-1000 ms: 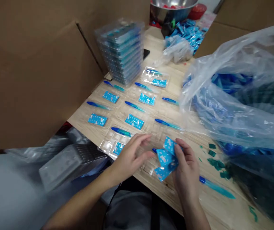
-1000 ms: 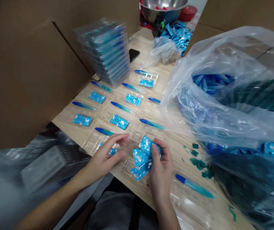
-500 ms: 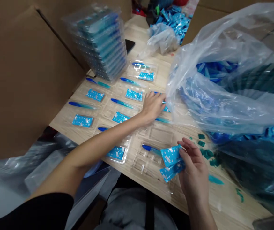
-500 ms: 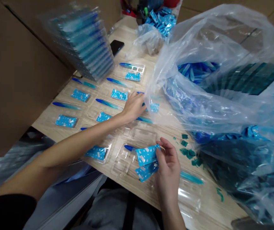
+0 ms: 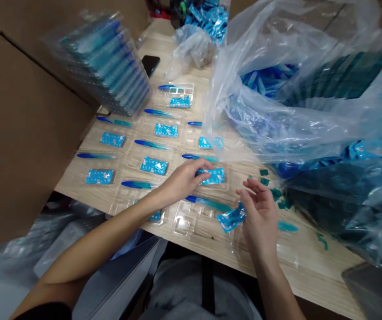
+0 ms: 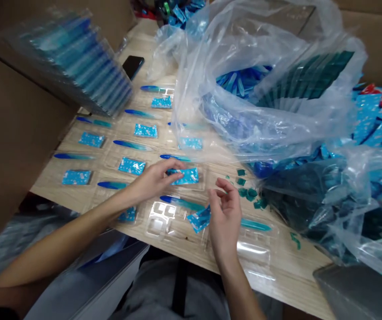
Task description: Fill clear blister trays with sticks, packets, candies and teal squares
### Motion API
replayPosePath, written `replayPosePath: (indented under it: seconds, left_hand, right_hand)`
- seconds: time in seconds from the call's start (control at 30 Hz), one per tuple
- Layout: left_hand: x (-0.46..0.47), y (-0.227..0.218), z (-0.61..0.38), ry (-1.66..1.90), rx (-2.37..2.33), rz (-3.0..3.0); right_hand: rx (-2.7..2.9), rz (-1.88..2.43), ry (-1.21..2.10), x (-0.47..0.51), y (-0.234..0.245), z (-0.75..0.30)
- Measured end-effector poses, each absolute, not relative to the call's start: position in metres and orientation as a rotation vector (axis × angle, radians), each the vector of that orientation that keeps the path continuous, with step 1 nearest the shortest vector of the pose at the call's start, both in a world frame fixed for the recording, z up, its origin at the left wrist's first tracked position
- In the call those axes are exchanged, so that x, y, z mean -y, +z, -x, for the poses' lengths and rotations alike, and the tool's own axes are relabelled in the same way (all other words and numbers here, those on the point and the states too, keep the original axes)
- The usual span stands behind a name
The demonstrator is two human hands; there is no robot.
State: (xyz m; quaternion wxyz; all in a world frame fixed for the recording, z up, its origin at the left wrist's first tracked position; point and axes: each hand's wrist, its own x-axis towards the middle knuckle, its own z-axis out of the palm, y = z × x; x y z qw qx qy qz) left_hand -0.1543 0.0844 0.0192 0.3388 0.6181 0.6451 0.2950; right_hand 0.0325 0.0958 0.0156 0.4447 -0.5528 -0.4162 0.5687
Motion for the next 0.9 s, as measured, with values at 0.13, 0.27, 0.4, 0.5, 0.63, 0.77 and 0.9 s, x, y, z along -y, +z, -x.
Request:
replayPosePath:
  seconds: [0.13, 0.27, 0.4, 0.5, 0.63, 0.77, 0.9]
  left_hand:
    - [-0.089, 0.015, 0.156, 0.630, -1.968, -1.890]
    - [-0.063, 0.033, 0.131, 0.818, -1.703, -1.730]
    - [-0.030, 0.043, 0.111, 0.748, -1.367, -1.405]
    - [-0.013, 0.037, 0.112, 0.647, -1.447, -1.591]
    - [-0.002, 0.025, 0.115, 0.477, -1.659, -2.051]
    - [-0.007, 0.025, 0.109, 0.558, -1.759, -2.227]
    - [-0.042, 0.042, 0.111, 0.794, -1.685, -2.293]
  right_hand:
    - [0.905, 1.369, 1.426, -0.094, 0.019, -0.051]
    - [0.788, 1.307, 1.455, -0.079, 0.027, -0.051]
    - [0.928, 1.236, 1.532, -0.056, 0.027, -0.045]
    - [1.031, 1.237, 1.510, -0.046, 0.022, -0.052]
    - [1.046, 1.295, 1.340, -0.044, 0.019, -0.075]
    - [1.139, 1.353, 1.138, -0.046, 0.026, -0.099]
    - [1.180, 1.377, 0.897, -0.047, 0.037, -0.120]
